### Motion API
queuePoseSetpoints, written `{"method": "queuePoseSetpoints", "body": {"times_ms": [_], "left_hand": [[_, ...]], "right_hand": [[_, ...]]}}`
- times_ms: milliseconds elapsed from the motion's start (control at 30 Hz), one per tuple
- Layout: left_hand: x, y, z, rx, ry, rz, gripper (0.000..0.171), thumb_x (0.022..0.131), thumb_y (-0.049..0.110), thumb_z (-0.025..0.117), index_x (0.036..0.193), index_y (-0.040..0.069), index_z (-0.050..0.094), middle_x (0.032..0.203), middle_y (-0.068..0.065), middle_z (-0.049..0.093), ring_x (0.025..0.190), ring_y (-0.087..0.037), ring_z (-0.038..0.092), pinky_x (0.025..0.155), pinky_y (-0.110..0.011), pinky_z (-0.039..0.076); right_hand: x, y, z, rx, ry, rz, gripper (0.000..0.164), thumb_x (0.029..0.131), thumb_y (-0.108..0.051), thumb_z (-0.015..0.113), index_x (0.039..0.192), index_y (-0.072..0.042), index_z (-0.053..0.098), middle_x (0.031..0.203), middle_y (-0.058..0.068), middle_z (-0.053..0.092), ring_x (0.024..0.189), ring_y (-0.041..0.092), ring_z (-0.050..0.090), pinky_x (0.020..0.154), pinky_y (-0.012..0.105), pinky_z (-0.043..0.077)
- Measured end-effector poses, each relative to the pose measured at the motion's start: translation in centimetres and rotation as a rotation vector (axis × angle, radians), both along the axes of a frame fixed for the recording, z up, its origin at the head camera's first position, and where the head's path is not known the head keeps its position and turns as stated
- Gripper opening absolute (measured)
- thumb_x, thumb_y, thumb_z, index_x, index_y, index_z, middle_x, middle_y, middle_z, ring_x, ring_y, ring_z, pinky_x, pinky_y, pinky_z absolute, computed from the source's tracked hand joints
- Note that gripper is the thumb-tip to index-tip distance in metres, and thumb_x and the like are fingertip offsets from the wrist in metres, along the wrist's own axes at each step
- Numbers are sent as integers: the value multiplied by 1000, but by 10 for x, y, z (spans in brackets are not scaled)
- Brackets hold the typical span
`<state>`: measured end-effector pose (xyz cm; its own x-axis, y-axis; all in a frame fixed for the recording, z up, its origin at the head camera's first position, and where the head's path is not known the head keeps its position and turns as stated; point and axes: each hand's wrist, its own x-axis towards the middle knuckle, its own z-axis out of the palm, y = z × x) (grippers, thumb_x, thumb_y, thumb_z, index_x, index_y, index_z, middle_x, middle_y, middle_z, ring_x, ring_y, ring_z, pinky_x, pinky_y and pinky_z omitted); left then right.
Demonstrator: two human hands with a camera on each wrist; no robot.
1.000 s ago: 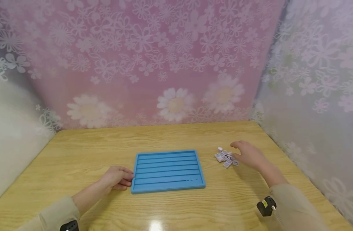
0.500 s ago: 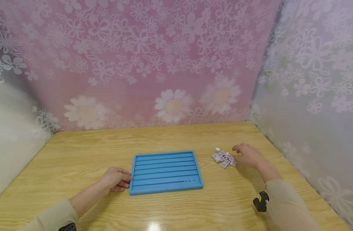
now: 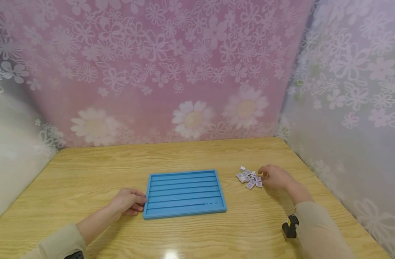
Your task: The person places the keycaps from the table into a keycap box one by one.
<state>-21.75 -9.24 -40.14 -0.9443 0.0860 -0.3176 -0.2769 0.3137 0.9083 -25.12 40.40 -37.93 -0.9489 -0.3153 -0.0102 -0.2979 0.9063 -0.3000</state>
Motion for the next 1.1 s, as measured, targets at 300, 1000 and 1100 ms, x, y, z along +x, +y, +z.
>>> {"method": "queuePoseSetpoints", "body": {"times_ms": [300,1000,1100], "left_hand": [[0,-1,1,-6,3,-2,17,81,4,66,96,-4,64,68,-9,61,54,-15,58,48,-27,52],[-1,-2,0,-5,9,-9,17,82,4,66,96,-4,65,69,-9,61,54,-14,59,48,-27,51],[-1,-2,1,-4,7,-12,16,82,4,66,96,-4,65,69,-9,61,54,-14,59,47,-27,51]], "right_hand": [[-1,-9,2,24,2,8,29,80,-8,69,106,3,61,90,8,61,82,27,58,70,43,49],[-4,-14,2,16,78,28,14,77,-1,67,90,3,63,82,8,61,74,23,58,65,41,50],[-1,-11,3,23,84,27,17,78,-3,67,93,5,64,84,10,62,76,25,59,66,42,50]]}}
